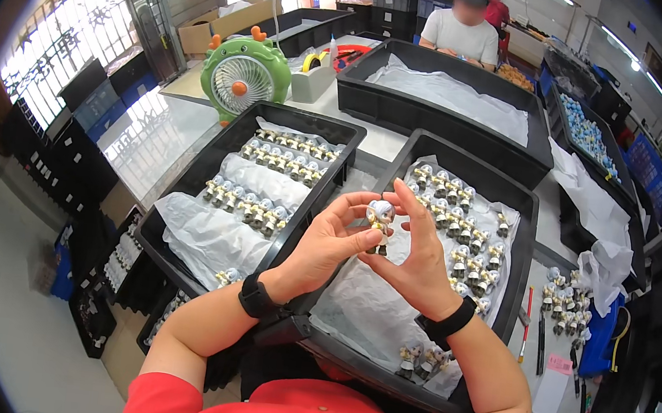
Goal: The person repeatedly picks up small cylindrical components from a tray, rotates them in their hands, and places them back into the tray. The person handles the items one at a time, performing a repetitive inspection or assembly motion without using any tools.
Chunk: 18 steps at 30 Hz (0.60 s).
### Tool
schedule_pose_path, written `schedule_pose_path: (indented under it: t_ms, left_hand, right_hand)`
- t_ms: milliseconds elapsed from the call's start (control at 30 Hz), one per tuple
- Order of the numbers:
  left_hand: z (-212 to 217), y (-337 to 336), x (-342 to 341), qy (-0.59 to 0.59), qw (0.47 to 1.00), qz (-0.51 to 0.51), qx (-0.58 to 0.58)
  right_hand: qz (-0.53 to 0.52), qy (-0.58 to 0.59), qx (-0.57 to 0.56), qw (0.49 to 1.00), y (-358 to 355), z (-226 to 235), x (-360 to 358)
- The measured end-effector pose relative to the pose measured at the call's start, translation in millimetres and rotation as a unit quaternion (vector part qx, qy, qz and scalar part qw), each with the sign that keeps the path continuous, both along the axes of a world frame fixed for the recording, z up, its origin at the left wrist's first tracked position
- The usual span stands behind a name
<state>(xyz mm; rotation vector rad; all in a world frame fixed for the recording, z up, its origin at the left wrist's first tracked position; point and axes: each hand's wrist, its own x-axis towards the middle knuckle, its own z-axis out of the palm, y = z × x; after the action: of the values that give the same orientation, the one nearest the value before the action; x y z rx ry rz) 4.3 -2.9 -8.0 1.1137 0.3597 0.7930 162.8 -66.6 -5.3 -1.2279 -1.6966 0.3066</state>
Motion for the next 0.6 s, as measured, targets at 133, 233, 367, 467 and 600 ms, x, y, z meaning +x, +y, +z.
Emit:
schedule_pose_path:
  t_ms: [133, 233, 367, 467, 600]
  left_hand:
    - [0.6, 0.1, 0.5, 0.005, 1.0, 0.001, 0.0]
    - [0.4, 0.0, 0.9, 0.005, 1.0, 0.002, 0.005]
    - [0.9, -0.4, 0.9, 0.008, 1.0, 0.004, 0.006]
    - [1.2, -0.4, 0.9, 0.008, 1.0, 0.005, 0.005]
    - [2.0, -0.7, 0.4, 0.009, 1.0, 0.005, 0.009]
  right_hand:
    - [0.0, -0.001, -0.001, 1.0, -0.4, 0.4, 0.5]
    - [0.002, 0.002, 0.0, 1.0, -0.2, 0.2, 0.5]
    - [-0.001, 0.001, 0.0, 1.0, -0.7, 0.5, 0.4]
    - [0.001, 0.002, -0.002, 1.0, -0.5, 0.0, 1.2]
    - [0.004, 0.001, 0.003, 1.0, -0.1, -0.3, 1.0]
